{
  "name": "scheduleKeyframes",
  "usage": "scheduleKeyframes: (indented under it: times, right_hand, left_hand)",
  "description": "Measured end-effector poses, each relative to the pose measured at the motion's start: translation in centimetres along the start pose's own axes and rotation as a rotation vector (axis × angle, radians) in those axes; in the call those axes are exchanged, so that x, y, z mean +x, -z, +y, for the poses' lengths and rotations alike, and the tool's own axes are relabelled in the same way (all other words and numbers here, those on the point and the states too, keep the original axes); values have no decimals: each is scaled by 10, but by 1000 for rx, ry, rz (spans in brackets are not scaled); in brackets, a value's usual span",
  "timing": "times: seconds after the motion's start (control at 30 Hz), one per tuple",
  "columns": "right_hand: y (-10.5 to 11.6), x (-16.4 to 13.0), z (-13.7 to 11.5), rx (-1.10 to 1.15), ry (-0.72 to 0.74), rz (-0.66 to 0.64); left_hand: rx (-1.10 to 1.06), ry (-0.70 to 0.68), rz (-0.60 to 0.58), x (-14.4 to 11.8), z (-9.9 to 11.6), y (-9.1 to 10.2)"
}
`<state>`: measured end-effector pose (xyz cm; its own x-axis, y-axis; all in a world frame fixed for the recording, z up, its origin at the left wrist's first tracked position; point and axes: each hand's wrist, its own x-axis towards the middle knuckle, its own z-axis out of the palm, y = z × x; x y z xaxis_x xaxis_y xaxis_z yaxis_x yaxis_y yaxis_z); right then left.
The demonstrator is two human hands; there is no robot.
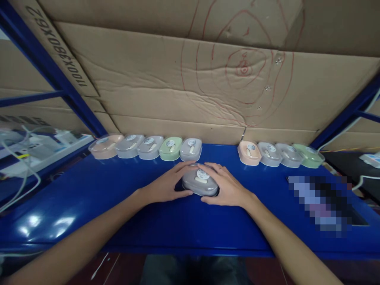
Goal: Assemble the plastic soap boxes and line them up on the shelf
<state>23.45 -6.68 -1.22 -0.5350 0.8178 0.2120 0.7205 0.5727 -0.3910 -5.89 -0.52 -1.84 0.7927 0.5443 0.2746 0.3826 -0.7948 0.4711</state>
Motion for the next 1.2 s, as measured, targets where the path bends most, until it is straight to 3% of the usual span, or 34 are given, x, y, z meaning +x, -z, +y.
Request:
scheduleKeyframes:
  times: [0.33,0.57,0.67,0.8,0.9,1.0,1.1,1.2]
  right_hand:
    - [-5,1,-3,-183,37,34]
    - [25,-7,-6,-436,-43,130]
    - [30,-7,1,-570,-118,157]
    - [20,0,12,-763,-319,240]
    - [19,1,18,-793,-388,298]
    - [28,-2,21,-700,-316,347]
    - [35,-5,22,-593,-162,299]
    - [33,-4,25,-582,-124,285]
  left_hand:
    - [177,-126,86,1,4,-3]
    - [152,-53,127,1,8,1]
    - [146,-26,146,1,9,2]
    - [141,-3,159,1,8,2]
    - [142,17,153,2,6,2]
    - [142,32,150,2,5,2]
    - [148,41,146,2,4,1]
    - [160,47,137,1,3,1]
